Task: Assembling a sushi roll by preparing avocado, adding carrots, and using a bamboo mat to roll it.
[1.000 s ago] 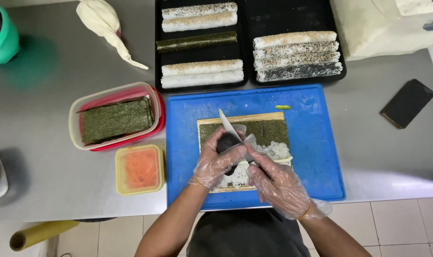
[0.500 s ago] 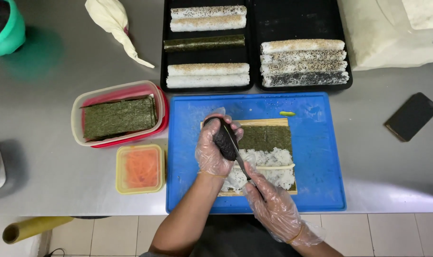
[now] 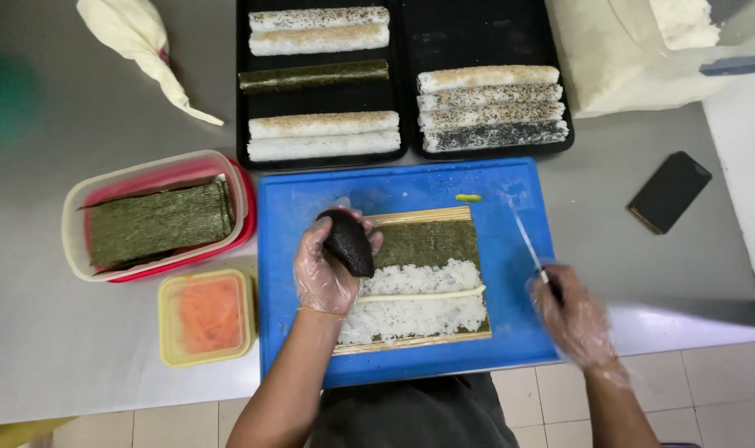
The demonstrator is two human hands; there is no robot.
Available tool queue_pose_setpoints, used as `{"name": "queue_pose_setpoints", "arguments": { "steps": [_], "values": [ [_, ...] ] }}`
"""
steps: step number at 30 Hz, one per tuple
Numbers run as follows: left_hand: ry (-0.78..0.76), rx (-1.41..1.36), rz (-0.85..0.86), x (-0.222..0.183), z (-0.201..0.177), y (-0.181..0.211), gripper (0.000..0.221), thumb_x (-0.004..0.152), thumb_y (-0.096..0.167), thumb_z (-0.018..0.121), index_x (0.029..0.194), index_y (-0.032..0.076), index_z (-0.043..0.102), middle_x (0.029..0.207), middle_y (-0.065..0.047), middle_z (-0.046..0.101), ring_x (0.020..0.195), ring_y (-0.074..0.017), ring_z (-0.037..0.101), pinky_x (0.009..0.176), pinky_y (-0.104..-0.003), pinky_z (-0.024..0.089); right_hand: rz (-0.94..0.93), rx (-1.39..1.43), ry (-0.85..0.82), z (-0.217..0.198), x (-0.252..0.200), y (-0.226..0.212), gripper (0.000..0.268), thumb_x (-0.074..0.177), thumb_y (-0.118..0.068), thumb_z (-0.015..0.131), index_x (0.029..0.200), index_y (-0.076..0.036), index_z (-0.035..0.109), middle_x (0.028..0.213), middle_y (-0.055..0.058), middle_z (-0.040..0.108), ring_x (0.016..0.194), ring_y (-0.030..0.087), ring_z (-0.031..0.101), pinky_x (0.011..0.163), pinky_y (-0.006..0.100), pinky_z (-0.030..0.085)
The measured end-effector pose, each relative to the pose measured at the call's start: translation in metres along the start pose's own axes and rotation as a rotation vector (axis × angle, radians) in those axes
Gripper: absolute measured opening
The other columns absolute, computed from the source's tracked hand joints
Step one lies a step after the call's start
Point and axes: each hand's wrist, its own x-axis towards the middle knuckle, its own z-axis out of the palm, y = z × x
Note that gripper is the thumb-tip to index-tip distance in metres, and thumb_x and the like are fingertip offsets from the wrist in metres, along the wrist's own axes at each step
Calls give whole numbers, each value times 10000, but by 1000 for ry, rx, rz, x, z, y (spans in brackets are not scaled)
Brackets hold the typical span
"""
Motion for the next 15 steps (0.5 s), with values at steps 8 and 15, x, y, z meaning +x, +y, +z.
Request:
{"name": "queue_pose_setpoints", "arguments": {
  "steps": [8, 15],
  "values": [
    [-123, 308, -194, -26, -7, -28, 690, 742, 14, 657, 1431, 34, 640, 1316, -300, 728, 1184, -457, 767, 929, -617, 702, 527, -476, -1, -11, -20, 114, 308, 1057, -510, 777, 1296, -315, 785, 1251, 56, 753, 1048, 503, 794, 935, 623, 673],
    [-260, 659, -122, -24, -24, -59, 957, 654, -96, 778, 1588, 32, 613, 1485, -262, 629, 1329, -402, 657, 1076, -551, 656, 207, -24, 192, 5, 66, -59, 317, 983, -234, 874, 1296, -258, 831, 1113, 59, 783, 960, 294, 806, 804, 462, 673]
  ]
}}
